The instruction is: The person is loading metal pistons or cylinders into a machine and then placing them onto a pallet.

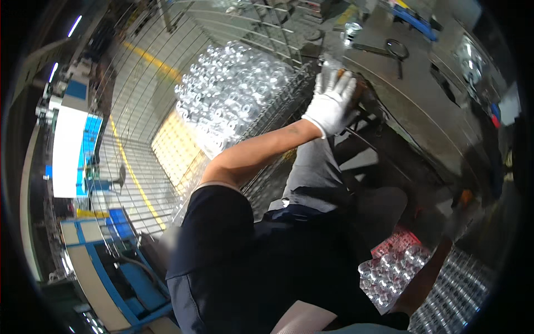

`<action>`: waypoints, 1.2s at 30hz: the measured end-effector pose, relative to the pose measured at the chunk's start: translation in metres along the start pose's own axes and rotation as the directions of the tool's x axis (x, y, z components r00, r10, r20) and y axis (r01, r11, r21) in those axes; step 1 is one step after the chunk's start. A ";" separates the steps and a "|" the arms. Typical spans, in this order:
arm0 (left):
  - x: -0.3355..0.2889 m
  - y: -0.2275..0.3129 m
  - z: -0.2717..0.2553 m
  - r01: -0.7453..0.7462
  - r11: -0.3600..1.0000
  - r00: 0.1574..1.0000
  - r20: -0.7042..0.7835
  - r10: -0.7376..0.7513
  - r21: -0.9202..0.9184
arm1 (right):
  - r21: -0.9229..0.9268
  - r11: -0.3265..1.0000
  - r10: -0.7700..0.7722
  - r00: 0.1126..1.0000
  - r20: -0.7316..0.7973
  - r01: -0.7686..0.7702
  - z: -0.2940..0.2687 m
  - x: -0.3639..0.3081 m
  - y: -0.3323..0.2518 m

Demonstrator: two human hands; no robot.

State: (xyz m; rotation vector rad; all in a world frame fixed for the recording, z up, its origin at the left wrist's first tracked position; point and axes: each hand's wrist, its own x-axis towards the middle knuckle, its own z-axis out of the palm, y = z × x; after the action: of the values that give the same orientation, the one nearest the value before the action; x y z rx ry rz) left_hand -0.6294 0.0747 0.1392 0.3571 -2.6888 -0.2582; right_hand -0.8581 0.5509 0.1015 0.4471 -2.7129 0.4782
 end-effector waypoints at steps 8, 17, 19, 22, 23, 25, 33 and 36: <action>-0.041 -0.013 0.008 0.169 0.964 0.969 -0.142 -0.200 -0.206 | -0.231 0.966 -0.150 0.978 -0.142 0.115 0.004 -0.008 -0.019; -0.159 -0.072 0.030 0.601 0.799 0.790 -0.134 -0.598 -0.020 | -0.221 0.913 0.397 0.870 0.293 -0.343 0.038 -0.076 -0.042; -0.224 -0.136 0.062 0.694 0.710 0.693 -0.160 -0.704 -0.117 | -0.193 0.961 0.252 0.920 0.301 -0.200 0.036 -0.072 -0.094; -0.232 -0.156 0.071 0.869 0.397 0.444 -0.110 -0.889 0.294 | -0.327 0.945 0.002 0.997 -0.081 -0.028 0.040 -0.067 -0.108; -0.237 -0.159 0.075 0.878 0.345 0.388 -0.073 -0.919 0.331 | -0.246 0.969 0.011 0.997 -0.078 -0.030 0.032 -0.062 -0.116; -0.251 -0.167 0.092 0.872 0.329 0.354 -0.003 -0.935 0.362 | -0.167 0.985 0.026 0.996 -0.091 -0.041 0.024 -0.060 -0.120; -0.255 -0.174 0.106 0.838 0.332 0.396 -0.064 -0.916 0.433 | 0.088 0.993 -0.066 0.993 -0.098 0.075 -0.002 -0.008 -0.176; -0.280 -0.180 0.093 0.901 0.382 0.397 -0.036 -0.917 0.205 | 0.050 0.979 -0.175 0.942 -0.285 0.197 0.004 0.056 -0.213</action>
State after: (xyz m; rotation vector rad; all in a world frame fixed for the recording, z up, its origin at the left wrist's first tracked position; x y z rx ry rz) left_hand -0.3846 -0.0045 -0.0908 1.9611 -2.2545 -0.3102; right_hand -0.8322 0.3455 0.1763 0.6023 -2.3603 0.5504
